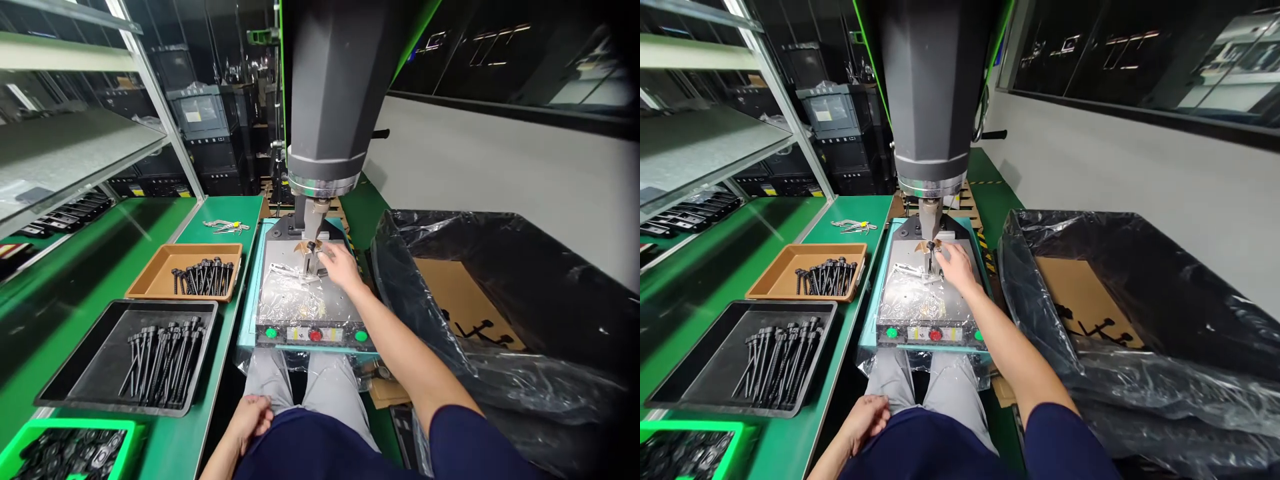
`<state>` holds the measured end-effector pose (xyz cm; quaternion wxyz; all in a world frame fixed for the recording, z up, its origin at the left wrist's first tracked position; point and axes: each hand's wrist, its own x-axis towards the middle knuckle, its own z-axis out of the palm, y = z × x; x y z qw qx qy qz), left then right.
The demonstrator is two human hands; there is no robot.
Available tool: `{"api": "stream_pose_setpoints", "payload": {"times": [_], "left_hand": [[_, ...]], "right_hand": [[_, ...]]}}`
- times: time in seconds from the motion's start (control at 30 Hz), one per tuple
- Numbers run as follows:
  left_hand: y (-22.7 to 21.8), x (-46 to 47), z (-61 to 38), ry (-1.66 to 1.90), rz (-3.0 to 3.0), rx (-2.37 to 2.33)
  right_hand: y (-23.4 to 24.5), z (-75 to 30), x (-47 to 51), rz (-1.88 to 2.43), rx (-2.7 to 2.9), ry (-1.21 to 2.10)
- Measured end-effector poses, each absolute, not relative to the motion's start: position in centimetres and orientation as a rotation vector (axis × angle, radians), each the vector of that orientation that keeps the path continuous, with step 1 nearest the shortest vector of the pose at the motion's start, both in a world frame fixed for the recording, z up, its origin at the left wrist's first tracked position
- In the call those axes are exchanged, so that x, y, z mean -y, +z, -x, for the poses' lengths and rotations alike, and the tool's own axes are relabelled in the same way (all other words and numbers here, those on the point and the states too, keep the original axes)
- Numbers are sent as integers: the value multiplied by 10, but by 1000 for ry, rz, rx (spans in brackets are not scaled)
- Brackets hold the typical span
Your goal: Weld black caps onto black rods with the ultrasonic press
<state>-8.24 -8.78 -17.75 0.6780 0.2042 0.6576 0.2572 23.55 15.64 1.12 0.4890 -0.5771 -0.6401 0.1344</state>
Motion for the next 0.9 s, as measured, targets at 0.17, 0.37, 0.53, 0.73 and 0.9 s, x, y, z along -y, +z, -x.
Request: {"api": "stream_pose_setpoints", "payload": {"times": [0.17, 0.37, 0.53, 0.73, 0.9], "left_hand": [[-166, 90, 93, 618, -779, -1483], [-122, 60, 70, 786, -902, -1355], [-60, 17, 45, 878, -1266, -1253], [22, -19, 16, 1260, -1350, -1014], [52, -31, 0, 1256, -1497, -965]], "right_hand": [[16, -230, -212, 1452, 1811, 284], [13, -232, -190, 1219, 1652, 193], [16, -226, -133, 1176, 1468, 287], [33, -225, -69, 1029, 1046, 831], [55, -215, -38, 923, 934, 1137]]}}
